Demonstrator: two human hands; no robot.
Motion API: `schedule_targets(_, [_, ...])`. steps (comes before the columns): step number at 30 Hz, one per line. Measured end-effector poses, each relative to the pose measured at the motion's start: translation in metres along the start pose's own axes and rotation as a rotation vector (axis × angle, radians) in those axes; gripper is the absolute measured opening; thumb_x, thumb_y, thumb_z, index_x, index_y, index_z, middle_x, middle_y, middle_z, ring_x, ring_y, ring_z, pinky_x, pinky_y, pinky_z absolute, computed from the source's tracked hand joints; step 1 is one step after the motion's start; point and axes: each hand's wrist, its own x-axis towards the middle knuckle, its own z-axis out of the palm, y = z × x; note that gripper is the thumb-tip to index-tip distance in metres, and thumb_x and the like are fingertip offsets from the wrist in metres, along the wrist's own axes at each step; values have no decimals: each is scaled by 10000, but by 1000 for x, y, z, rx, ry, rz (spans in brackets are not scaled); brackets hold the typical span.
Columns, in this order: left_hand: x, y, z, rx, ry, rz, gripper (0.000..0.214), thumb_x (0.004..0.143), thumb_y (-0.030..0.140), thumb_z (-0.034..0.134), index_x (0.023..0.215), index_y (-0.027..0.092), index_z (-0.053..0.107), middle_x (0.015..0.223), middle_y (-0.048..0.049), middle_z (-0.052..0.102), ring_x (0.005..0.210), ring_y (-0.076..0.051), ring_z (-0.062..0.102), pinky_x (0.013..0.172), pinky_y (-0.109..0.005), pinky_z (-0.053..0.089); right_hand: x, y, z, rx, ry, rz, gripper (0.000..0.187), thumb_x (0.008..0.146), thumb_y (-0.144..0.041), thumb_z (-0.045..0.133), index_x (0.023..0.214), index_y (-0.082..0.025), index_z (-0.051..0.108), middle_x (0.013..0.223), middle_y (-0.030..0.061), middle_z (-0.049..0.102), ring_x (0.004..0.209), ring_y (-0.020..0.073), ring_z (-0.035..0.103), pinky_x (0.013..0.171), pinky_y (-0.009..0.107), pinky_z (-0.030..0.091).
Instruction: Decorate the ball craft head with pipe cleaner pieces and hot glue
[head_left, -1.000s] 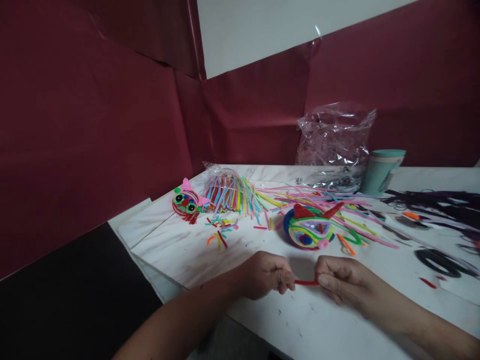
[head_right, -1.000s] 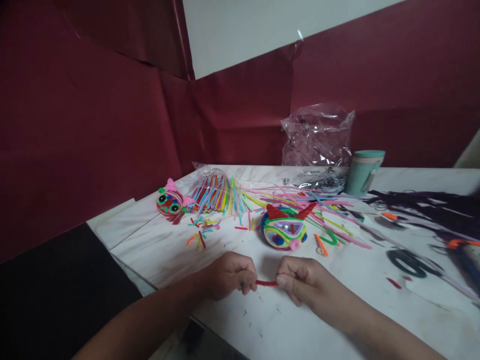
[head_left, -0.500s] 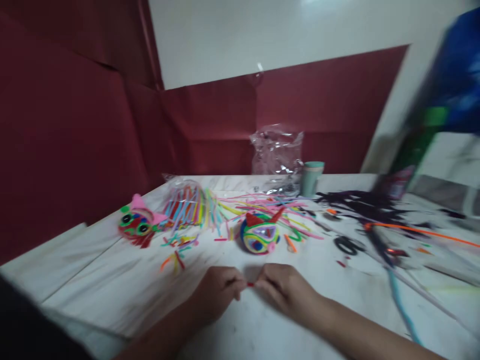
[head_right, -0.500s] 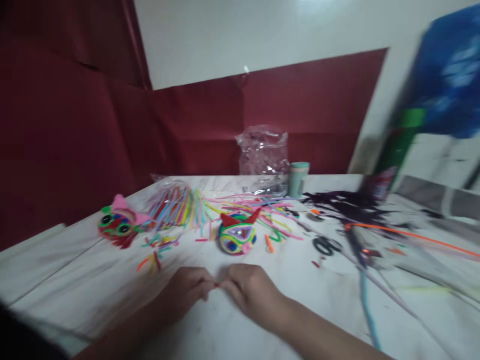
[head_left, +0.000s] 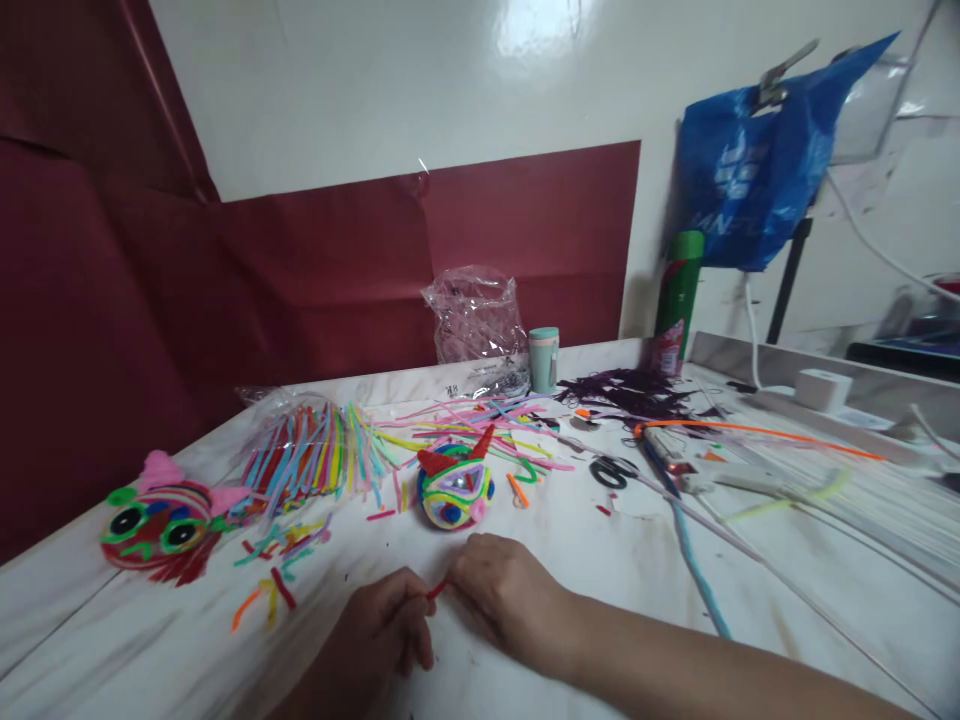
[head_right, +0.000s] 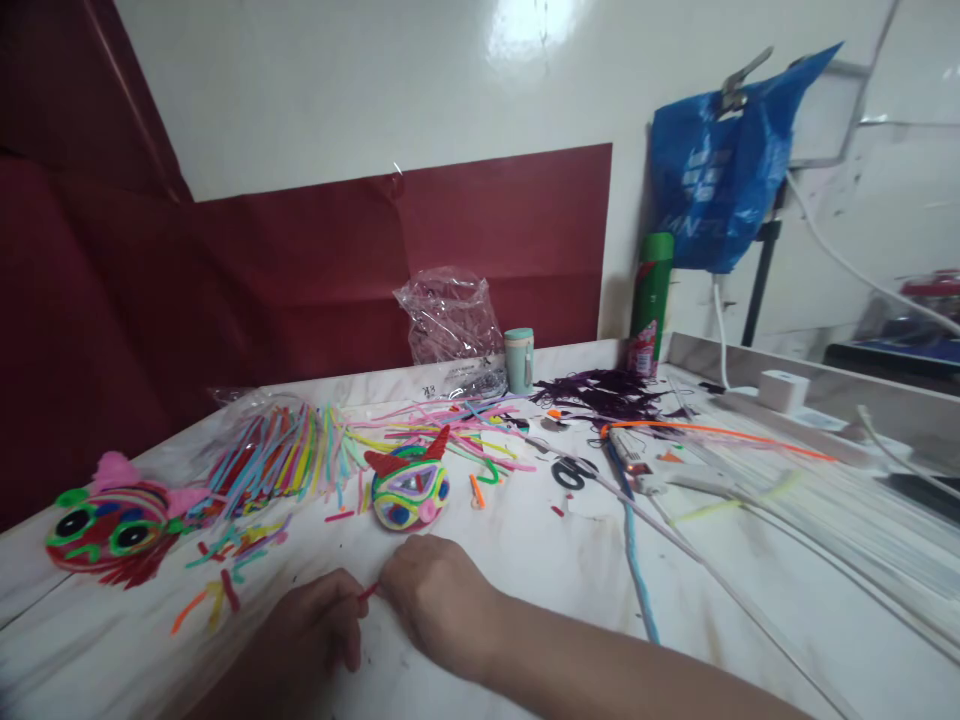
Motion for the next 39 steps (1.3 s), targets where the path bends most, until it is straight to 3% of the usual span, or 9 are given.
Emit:
schedule_targets(3, [-1,-2,-1,61,21,26,243,797,363,431,651,194,527,546,17,618,481,-121,474,511,-229,356,0,0,-2,27,-29,2,247,889,-160,391,699,-177,548,645,41,596,607,155,508,570,256,386])
schedule_targets(9, [-3,-8,-6,307,86,145,245,796,268,440,580,196,531,532,25,584,551,-137,519,567,-232,356,3,0,-6,92,-229,-28,178,848,-183,473,713,-168,588,713,48,636,660,151,543,633,254,409])
schedule_targets(12, [-3,-9,-6,412,110,186,236,791,233,433,581,196,534,554,25,588,577,-139,530,586,-234,353,1,3,-1,262,-241,116,154,824,-160,494,713,-160,601,716,34,623,674,138,535,633,240,410])
schedule_targets(16, [-2,-11,-7,436,146,235,168,763,206,475,630,194,578,627,15,614,630,-143,555,612,-234,369,-1,8,7,742,-284,437,109,778,-187,568,677,-149,586,600,-44,503,535,69,418,490,173,334])
schedule_targets(19, [0,-14,-7,414,150,359,207,787,244,489,608,189,577,636,-6,598,633,-144,552,606,-238,381,0,9,8,961,-347,576,153,768,-224,585,638,-147,564,535,-68,445,484,52,357,443,162,291])
schedule_targets(22, [1,-14,-6,404,166,454,240,794,264,503,575,185,563,635,-12,559,641,-144,534,605,-243,379,1,8,4,883,-285,527,176,764,-176,557,592,-148,533,534,-63,438,503,58,356,461,173,287])
schedule_targets(25, [0,-11,-6,375,219,376,197,739,213,552,547,179,531,616,8,517,618,-132,502,596,-241,359,0,5,0,754,-180,449,212,771,-204,573,576,-154,504,567,-48,450,541,69,362,481,188,278])
schedule_targets(32, [-3,-2,-5,106,224,234,178,691,284,568,567,175,500,579,38,471,573,-113,421,562,-230,332,2,-2,7,1132,-109,700,486,726,-657,560,647,-188,464,503,-74,403,433,61,272,408,204,214])
schedule_targets(39, [-3,-3,-7,-17,209,146,194,694,319,575,596,167,507,558,46,455,565,-109,406,556,-234,315,4,-5,-2,772,28,626,428,870,-547,419,658,-182,491,586,-31,423,563,112,378,528,235,325])
